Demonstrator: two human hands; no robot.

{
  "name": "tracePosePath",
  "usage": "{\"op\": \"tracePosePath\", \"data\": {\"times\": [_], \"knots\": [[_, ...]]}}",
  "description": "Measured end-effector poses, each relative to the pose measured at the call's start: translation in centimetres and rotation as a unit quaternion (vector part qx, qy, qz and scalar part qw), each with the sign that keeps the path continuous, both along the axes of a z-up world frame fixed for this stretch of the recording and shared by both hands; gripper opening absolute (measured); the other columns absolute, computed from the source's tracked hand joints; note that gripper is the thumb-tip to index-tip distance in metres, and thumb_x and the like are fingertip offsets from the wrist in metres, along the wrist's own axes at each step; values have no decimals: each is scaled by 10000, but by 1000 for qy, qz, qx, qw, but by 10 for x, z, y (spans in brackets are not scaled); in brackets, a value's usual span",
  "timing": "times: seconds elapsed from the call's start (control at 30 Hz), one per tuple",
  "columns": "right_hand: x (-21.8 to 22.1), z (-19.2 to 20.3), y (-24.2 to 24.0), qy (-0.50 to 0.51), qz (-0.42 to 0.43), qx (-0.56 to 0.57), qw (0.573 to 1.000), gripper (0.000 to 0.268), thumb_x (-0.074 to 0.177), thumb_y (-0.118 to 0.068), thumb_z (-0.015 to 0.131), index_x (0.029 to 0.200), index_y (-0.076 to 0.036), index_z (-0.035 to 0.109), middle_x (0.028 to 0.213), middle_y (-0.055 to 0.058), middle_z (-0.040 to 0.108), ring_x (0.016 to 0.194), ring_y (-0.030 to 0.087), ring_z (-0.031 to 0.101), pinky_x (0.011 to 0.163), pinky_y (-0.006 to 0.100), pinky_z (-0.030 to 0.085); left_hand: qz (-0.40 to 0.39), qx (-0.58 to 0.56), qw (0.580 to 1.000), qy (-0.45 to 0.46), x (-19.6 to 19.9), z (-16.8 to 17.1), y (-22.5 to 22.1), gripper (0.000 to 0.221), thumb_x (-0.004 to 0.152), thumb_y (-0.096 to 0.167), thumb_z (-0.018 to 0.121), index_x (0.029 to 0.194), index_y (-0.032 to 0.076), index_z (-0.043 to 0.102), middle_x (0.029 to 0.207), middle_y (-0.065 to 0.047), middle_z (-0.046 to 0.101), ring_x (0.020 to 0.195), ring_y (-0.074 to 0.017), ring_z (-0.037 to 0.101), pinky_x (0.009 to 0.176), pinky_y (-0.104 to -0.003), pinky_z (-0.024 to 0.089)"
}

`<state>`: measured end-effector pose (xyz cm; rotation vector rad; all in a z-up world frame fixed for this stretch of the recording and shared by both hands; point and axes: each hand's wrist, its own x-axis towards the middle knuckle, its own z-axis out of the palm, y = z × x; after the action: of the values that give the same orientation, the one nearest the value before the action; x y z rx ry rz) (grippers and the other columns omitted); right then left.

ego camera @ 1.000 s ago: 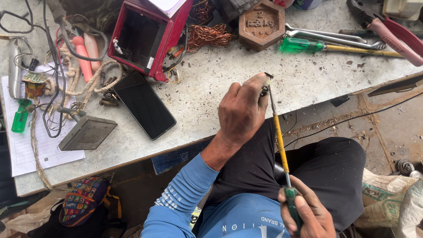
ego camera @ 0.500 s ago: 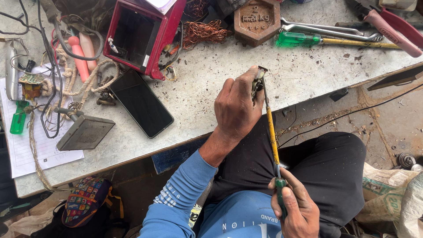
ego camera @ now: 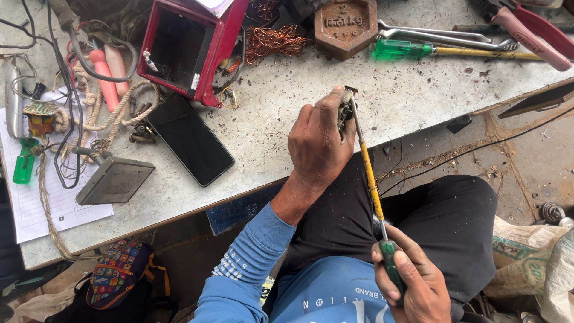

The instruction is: The person disassembles a component using a screwdriver and pliers, then winds and inspects copper wire around a small motor core.

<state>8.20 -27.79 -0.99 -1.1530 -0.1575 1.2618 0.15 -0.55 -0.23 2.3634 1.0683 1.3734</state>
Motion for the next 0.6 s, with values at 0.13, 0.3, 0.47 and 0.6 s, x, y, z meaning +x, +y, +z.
{"op": "tracePosePath", "data": {"times": [0.13,0.3,0.47,0.6], "knots": [[-5,1,4,-28,-12,-21,999,488,1024,-92,456,1466,116,476,977,245,647,521,111,514,423,238,416,4,-2,1000,2,1,0,0,605,873,79,837,1374,40,500,1109,-93,693,880,-203,655,734,-334,554],[-20,-3,7,-80,-20,7,997,468,1033,-79,469,1460,111,483,1016,235,672,544,98,515,480,225,438,4,-13,1000,8,2,-6,1,584,900,85,844,1365,44,493,1067,-84,706,856,-184,656,706,-315,552],[-28,-13,8,-127,-13,34,991,441,1047,-61,462,1454,106,496,1022,229,677,559,91,523,503,217,439,3,-9,1000,8,3,-9,4,586,893,103,836,1352,37,478,1058,-103,707,871,-198,673,728,-310,574],[-32,-21,9,-178,7,63,982,438,1059,-69,456,1469,84,487,1041,207,679,566,73,524,509,206,443,11,-17,1000,7,3,-9,3,559,921,137,841,1334,30,480,1047,-107,711,863,-203,677,718,-312,575]]}}
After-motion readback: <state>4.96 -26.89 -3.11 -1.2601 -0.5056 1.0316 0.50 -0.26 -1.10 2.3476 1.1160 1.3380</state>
